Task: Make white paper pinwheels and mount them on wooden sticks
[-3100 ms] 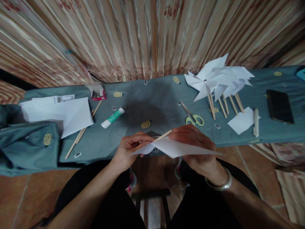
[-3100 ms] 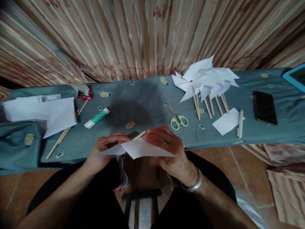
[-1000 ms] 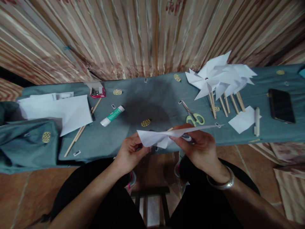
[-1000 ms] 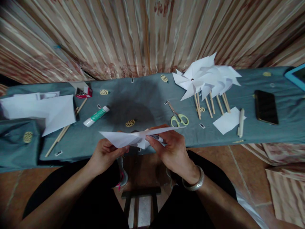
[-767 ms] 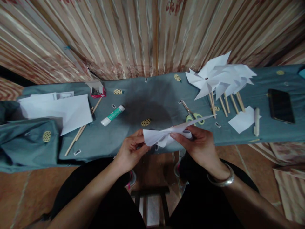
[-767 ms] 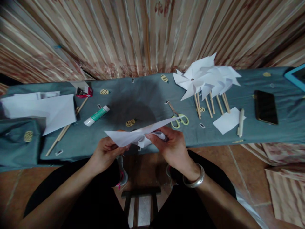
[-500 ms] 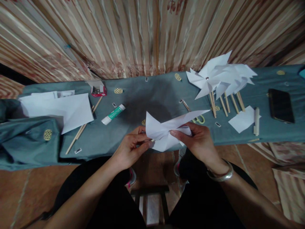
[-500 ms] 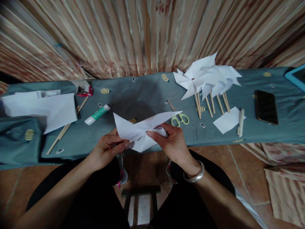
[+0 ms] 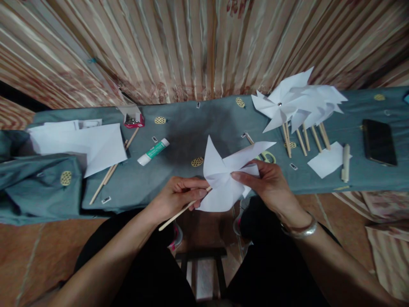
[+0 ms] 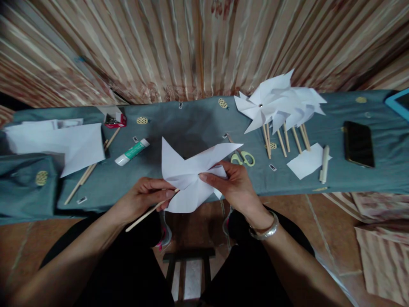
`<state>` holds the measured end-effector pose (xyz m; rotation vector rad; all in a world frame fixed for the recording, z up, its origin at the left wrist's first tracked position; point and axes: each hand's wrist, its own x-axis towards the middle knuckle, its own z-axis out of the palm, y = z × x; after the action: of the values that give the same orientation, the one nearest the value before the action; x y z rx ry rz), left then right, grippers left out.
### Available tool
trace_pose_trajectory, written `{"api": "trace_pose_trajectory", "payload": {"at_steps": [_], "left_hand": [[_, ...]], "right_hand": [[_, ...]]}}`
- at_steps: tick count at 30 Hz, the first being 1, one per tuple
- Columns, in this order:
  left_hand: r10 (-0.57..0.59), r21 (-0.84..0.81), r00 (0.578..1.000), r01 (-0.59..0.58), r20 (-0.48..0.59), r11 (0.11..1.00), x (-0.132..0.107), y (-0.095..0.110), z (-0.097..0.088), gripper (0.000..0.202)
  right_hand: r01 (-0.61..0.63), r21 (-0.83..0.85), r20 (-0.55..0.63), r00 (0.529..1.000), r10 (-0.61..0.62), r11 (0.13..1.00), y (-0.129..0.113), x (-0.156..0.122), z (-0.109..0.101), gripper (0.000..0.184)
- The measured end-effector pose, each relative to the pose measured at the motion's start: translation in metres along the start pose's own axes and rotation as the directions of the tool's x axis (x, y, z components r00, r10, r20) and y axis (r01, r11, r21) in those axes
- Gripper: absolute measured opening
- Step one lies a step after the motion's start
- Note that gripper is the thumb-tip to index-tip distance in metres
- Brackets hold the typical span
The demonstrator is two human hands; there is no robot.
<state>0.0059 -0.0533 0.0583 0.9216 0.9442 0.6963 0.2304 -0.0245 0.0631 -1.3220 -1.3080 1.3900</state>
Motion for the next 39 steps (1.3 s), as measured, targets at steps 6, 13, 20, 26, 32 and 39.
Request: {"api": "trace_pose_trajectory", "payload": {"at_steps": [6, 13, 20, 26, 32, 39], "left_hand": [[-0.063, -0.092, 0.997, 0.058, -0.050, 0.994, 0.006, -0.009, 0.009, 0.025], [0.007, -0.026, 0.986, -0.012, -0.169, 1.000, 0.011, -0.022, 0.023, 0.015], [0.076, 0.057, 0.969, -0.065, -0.234, 0.996, 0.014, -0.037, 0.020, 0.026], [0.117, 0.118, 0.959, -0.089, -0.257, 0.989, 0.014, -0.045, 0.015, 0.028], [0.117, 0.109, 0.957, -0.090, -0.267, 0.990, 0.009, -0.041, 0.015, 0.023], [0.116, 0.076, 0.954, -0.099, -0.276, 0.992, 0.010, -0.044, 0.014, 0.024]], "right_hand": [[-0.059, 0.116, -0.048, 0.997, 0.065, 0.991, 0.006, -0.001, 0.002, 0.022], [-0.152, 0.313, -0.049, 0.983, 0.176, 0.937, 0.021, 0.006, 0.013, 0.024], [-0.222, 0.365, 0.009, 0.972, 0.235, 0.904, 0.028, 0.013, 0.020, 0.024], [-0.277, 0.403, 0.076, 0.960, 0.270, 0.872, 0.029, 0.018, 0.027, 0.029], [-0.322, 0.419, 0.119, 0.946, 0.300, 0.849, 0.033, 0.021, 0.031, 0.034], [-0.297, 0.400, 0.116, 0.955, 0.273, 0.867, 0.033, 0.020, 0.032, 0.035]]}}
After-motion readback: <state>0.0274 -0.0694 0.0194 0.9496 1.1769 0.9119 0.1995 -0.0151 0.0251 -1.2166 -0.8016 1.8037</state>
